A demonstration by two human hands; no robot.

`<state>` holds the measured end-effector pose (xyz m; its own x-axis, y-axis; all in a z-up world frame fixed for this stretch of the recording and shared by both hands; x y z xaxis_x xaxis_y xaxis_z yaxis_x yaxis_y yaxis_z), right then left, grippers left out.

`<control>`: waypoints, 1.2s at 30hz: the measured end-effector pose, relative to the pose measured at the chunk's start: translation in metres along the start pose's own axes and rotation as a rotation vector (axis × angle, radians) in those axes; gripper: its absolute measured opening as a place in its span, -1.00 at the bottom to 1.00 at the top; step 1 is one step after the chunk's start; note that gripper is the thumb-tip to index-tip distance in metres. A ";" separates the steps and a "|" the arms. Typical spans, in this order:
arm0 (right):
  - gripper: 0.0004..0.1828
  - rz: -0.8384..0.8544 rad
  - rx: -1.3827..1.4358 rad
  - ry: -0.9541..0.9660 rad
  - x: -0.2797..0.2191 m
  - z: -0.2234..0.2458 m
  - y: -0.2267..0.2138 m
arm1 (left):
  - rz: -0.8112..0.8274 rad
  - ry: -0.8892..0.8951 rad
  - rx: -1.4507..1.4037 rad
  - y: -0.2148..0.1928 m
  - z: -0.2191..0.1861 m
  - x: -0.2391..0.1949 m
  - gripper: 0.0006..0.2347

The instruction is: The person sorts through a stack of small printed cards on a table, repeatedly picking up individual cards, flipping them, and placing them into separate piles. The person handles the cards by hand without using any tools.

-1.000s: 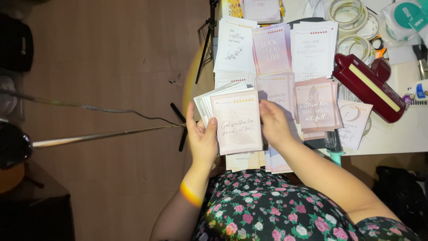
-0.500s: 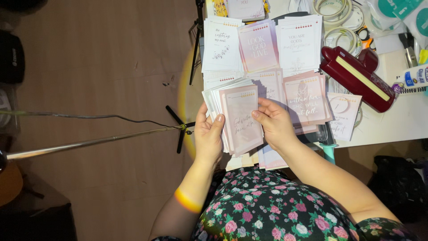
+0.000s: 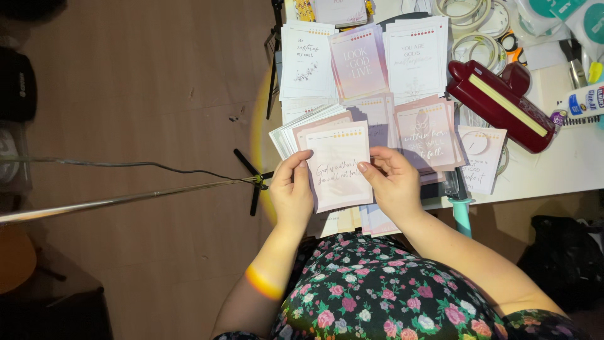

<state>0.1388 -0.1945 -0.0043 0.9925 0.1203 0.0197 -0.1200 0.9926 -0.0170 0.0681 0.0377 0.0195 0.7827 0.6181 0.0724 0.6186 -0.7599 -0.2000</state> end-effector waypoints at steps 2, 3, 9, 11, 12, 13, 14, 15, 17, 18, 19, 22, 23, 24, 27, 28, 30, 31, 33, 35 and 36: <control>-0.69 -0.016 -0.015 0.018 -0.003 0.010 0.000 | -0.009 0.009 -0.004 0.002 -0.001 -0.001 -0.83; -0.74 -0.028 -0.030 0.035 -0.005 0.014 0.000 | -0.020 0.018 -0.007 0.002 -0.002 -0.001 -0.83; -0.89 -0.098 -0.017 0.120 -0.001 -0.021 -0.040 | -0.046 0.028 0.018 -0.001 -0.002 0.003 -0.83; -0.94 -0.132 -0.014 0.146 0.011 -0.029 -0.059 | -0.059 0.019 0.009 -0.006 -0.002 0.005 -0.83; -0.97 -0.161 -0.009 0.172 0.016 -0.034 -0.069 | -0.077 0.009 0.004 -0.010 -0.001 0.006 -0.82; -0.97 -0.161 -0.010 0.173 0.025 -0.034 -0.075 | -0.077 0.008 0.003 -0.012 0.002 0.007 -0.82; -0.94 -0.199 -0.010 0.203 0.031 -0.037 -0.083 | -0.089 -0.017 -0.014 -0.014 0.007 0.007 -0.82; -0.90 -0.236 -0.011 0.233 0.038 -0.040 -0.091 | -0.101 -0.043 -0.031 -0.017 0.013 0.007 -0.81; -0.87 -0.212 -0.054 0.242 0.049 -0.044 -0.090 | -0.109 -0.055 -0.049 -0.020 0.018 0.007 -0.81; -0.85 -0.187 -0.098 0.252 0.054 -0.047 -0.088 | -0.117 -0.069 -0.067 -0.022 0.021 0.006 -0.81; -0.85 -0.184 -0.097 0.254 0.060 -0.057 -0.090 | -0.119 -0.070 -0.065 -0.022 0.020 0.006 -0.81; -0.82 -0.061 -0.344 0.259 0.080 -0.069 -0.083 | -0.124 -0.083 -0.080 -0.025 0.018 0.005 -0.82; -0.83 -0.022 -0.481 0.245 0.086 -0.062 -0.077 | -0.122 -0.081 -0.084 -0.025 0.017 0.005 -0.82; -0.83 0.018 -0.617 0.228 0.092 -0.056 -0.071 | -0.121 -0.080 -0.087 -0.026 0.017 0.005 -0.82; -0.84 0.047 -0.792 0.005 0.098 -0.036 -0.059 | -0.095 -0.089 -0.152 -0.024 0.033 0.004 -0.76; -0.84 0.051 -0.790 0.003 0.099 -0.044 -0.060 | -0.099 -0.089 -0.151 -0.024 0.034 0.002 -0.76; -0.78 0.041 -1.097 -0.337 0.096 -0.039 -0.052 | -0.061 -0.103 -0.258 -0.017 0.039 -0.001 -0.67; -0.78 0.044 -1.095 -0.337 0.092 -0.033 -0.047 | -0.064 -0.104 -0.257 -0.016 0.041 -0.003 -0.67; -0.76 0.037 -1.004 -0.465 0.080 -0.011 -0.034 | 0.001 -0.144 -0.339 -0.006 0.048 -0.005 -0.57; -0.81 0.063 -0.725 -0.280 0.063 0.000 -0.017 | 0.013 -0.172 -0.424 0.005 0.047 -0.007 -0.49; -0.86 0.084 -0.445 -0.101 0.055 -0.001 -0.010 | 0.027 -0.197 -0.511 0.011 0.047 -0.008 -0.40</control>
<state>0.1950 -0.1982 -0.0040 0.9701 0.2225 0.0966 -0.1569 0.8793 -0.4496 0.0655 0.0335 -0.0294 0.8015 0.5859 -0.1201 0.5914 -0.7466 0.3046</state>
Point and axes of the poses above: each hand's wrist, its own x-axis towards the middle knuckle, its own y-axis out of the palm, z = x × y, the point moved 8 cm from there along x, towards the middle knuckle, and after that the axes turned 6 degrees about x, right-handed, at the moved point
